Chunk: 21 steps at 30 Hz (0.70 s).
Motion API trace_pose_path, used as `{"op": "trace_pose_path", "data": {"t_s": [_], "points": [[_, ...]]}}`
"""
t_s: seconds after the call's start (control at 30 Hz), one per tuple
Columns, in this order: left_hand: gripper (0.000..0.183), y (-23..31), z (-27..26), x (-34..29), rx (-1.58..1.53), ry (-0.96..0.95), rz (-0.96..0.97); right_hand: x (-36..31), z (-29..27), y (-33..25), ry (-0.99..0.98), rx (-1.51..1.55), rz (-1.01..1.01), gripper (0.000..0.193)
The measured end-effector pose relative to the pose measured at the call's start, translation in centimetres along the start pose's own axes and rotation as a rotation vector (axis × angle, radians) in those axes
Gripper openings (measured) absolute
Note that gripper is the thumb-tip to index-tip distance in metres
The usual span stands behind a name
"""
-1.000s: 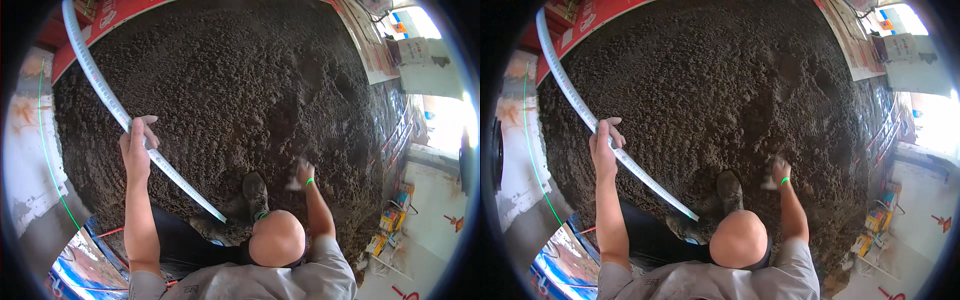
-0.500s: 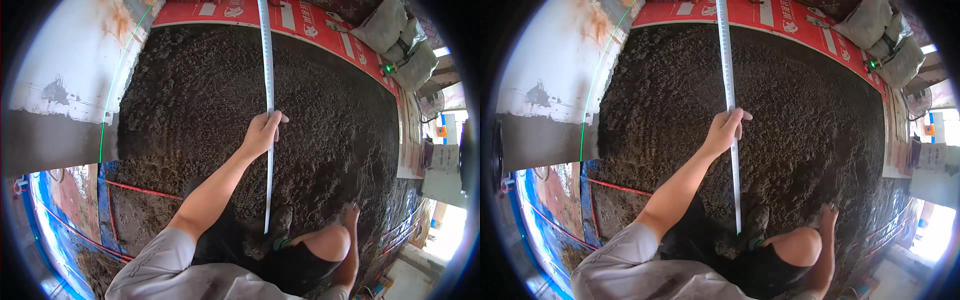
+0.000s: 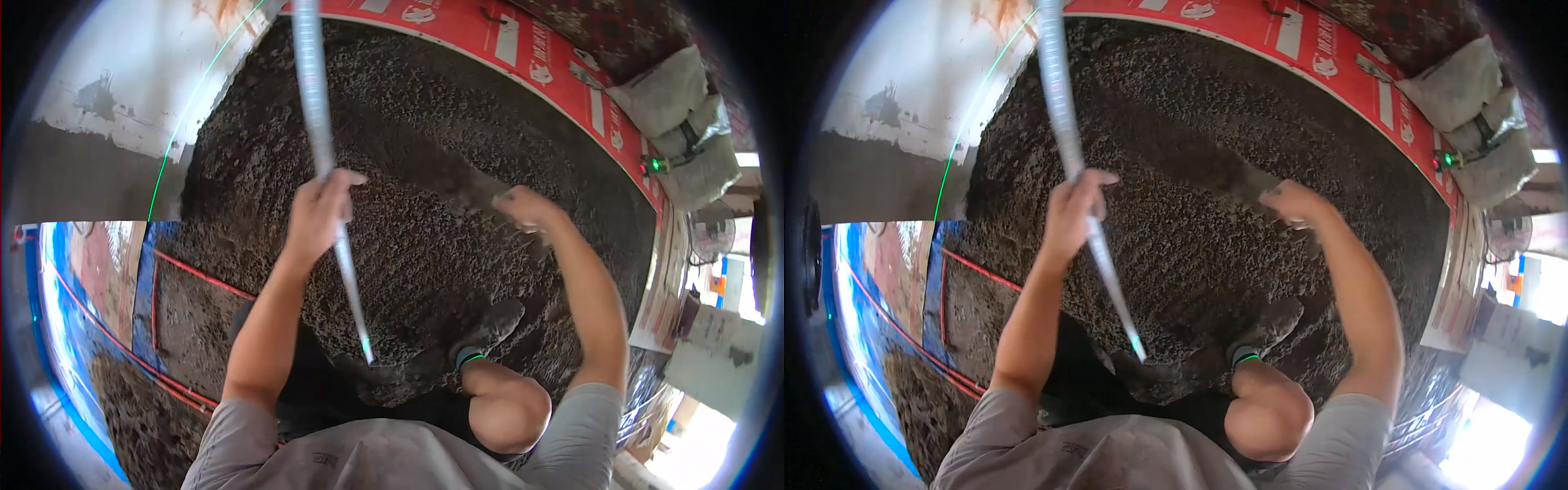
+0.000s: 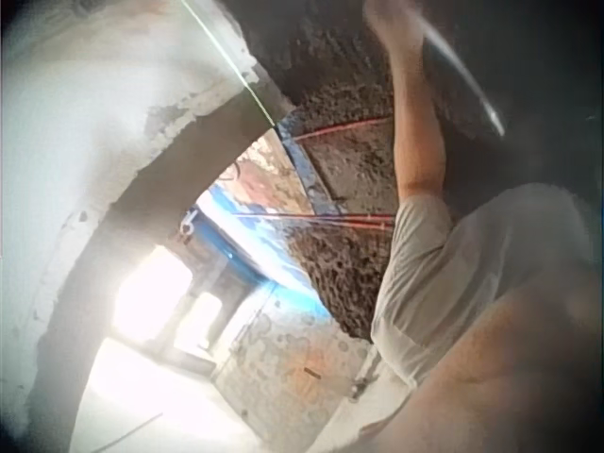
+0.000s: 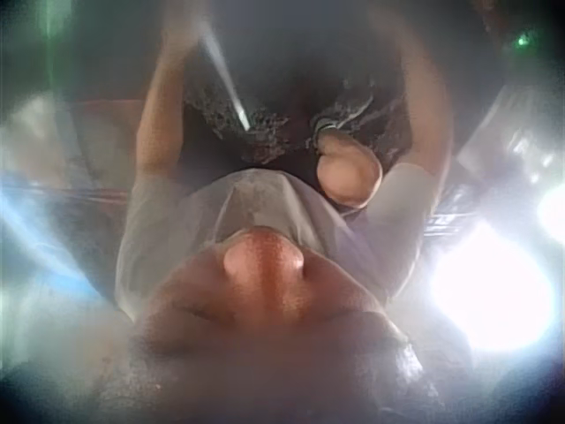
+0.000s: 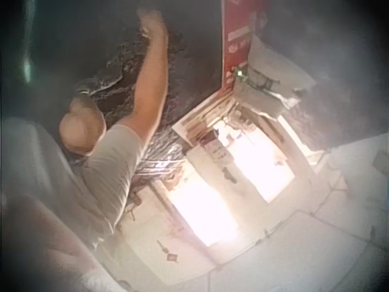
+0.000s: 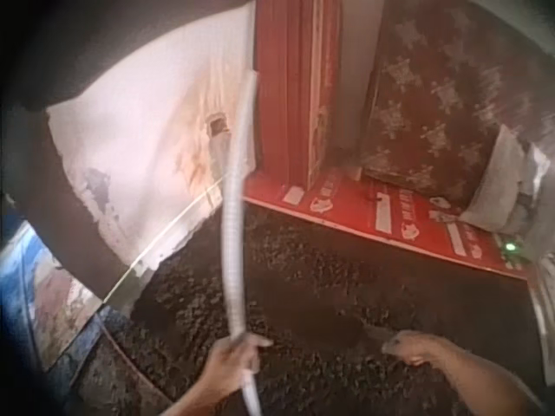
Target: The person uses a trowel to smooth and level a wet concrete floor while kneeling. They repeatedly use a long metal straightedge to check the surface level against a green laser line, adjusting the concrete as needed to ensure a flat finish.
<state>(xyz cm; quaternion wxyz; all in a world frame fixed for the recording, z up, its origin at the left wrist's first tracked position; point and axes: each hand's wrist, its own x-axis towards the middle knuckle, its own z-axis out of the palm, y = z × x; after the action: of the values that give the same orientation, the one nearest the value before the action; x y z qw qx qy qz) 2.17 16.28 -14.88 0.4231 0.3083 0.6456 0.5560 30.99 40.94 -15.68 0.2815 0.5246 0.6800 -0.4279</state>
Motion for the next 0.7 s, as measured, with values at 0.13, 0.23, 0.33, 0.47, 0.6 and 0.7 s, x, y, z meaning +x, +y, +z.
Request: {"op": "trace_pose_path", "data": {"t_s": [0.13,0.23,0.33,0.47,0.6,0.7], "points": [[0.039,1.1,-6.1,-4.8,0.144,0.282,0.053,0.4,-1.4,3.5,0.187,0.263,-0.163,0.045],[0.040,2.7,-6.3,-8.1,0.187,0.575,0.040,6.3,1.7,10.8,0.552,-0.184,-0.713,0.059],[0.040,5.0,-4.8,-12.4,0.305,0.944,0.002,8.8,5.6,6.0,-0.114,-0.393,-0.579,0.050],[0.040,6.2,-0.5,-16.1,0.294,0.990,0.109,15.5,4.2,1.4,0.078,-0.634,-0.815,0.042],[0.040,6.1,2.4,-17.8,0.274,1.090,0.085,21.2,-0.1,-3.7,0.168,-0.506,-0.816,0.044],[0.040,5.7,4.6,-17.2,0.322,1.115,0.050,26.8,-5.3,-6.1,0.329,-0.442,-0.788,0.051]]}}
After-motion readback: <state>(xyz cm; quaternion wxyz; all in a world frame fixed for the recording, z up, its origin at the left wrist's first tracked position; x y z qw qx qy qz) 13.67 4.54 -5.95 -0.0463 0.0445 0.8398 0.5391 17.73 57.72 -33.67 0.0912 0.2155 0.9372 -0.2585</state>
